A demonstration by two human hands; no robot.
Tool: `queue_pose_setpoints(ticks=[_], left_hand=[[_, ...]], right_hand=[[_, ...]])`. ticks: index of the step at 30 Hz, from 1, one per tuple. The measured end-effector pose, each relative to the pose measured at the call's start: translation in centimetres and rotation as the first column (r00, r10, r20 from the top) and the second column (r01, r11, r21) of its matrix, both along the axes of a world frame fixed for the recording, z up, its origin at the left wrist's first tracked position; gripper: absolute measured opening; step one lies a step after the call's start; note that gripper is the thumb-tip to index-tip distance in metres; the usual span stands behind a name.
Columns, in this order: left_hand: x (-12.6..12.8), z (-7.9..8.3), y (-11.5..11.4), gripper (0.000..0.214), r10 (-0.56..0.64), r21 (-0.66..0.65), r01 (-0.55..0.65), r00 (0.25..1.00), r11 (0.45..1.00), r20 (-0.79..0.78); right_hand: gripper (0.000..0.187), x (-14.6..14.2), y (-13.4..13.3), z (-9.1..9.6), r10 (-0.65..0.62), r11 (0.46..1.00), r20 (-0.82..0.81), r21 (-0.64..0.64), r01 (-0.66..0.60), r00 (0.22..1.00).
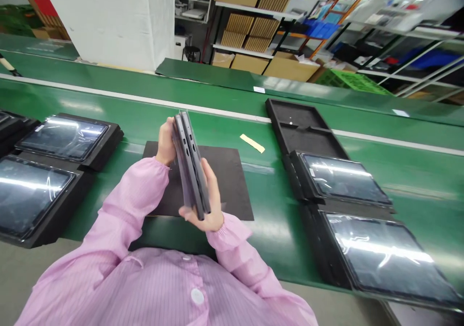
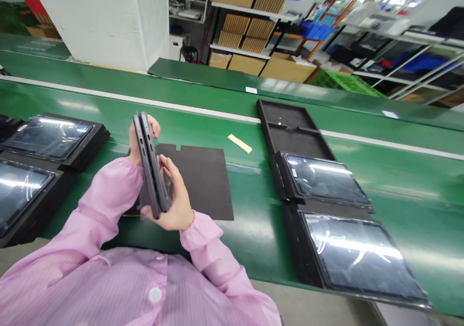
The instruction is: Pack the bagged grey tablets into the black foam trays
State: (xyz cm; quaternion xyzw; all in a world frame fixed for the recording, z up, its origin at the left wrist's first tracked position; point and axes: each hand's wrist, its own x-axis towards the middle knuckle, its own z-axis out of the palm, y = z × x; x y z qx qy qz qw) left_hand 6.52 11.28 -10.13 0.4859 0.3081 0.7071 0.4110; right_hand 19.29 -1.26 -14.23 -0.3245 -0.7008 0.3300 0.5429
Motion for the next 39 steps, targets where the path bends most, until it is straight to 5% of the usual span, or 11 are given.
queue_pose_setpoints(ticks=[3,7,10,14,31,34,39], left_hand=[[1.0,-0.4,1.3,0.061,-0.097,0.053,0.099,0.994,0.994,-0.044],[1.8,-0.5,1.2,0.063,-0.162,0.045,0.168,0.980,0.985,-0.115],[2.1,-0.3,0.9,0.068,-0.164,0.016,0.168,0.976,0.986,-0.143],[2.2,-0.4,0.8,0.071,-0.189,0.012,0.193,0.973,0.981,-0.130],[2.7,-0.2,1.1,0.071,-0.164,0.036,0.169,0.978,0.985,-0.129],[3.2,0.0,0.7,0.068,-0.142,0.005,0.144,0.981,0.990,-0.136],[3.7,-3.1,-0.4,0.037,0.123,-0.054,-0.127,0.989,0.990,-0.082]], right_hand=[[0.072,1.2,-0.9,3.0,-0.022,0.993,-0.165,0.107,0.040,0.986],[0.029,2.7,-0.6,6.6,-0.082,0.991,-0.136,-0.115,0.067,0.987],[0.023,3.0,0.3,7.6,-0.095,0.961,-0.139,-0.271,0.054,0.986],[0.012,3.1,0.7,7.7,-0.082,0.965,-0.164,-0.258,0.038,0.983],[0.020,4.0,0.4,7.4,-0.045,0.958,-0.124,-0.286,0.008,0.991],[0.032,3.9,0.2,7.5,-0.053,0.962,-0.092,-0.271,0.026,0.994],[0.060,3.6,-0.9,7.8,-0.113,0.962,0.149,-0.232,0.146,0.982]])
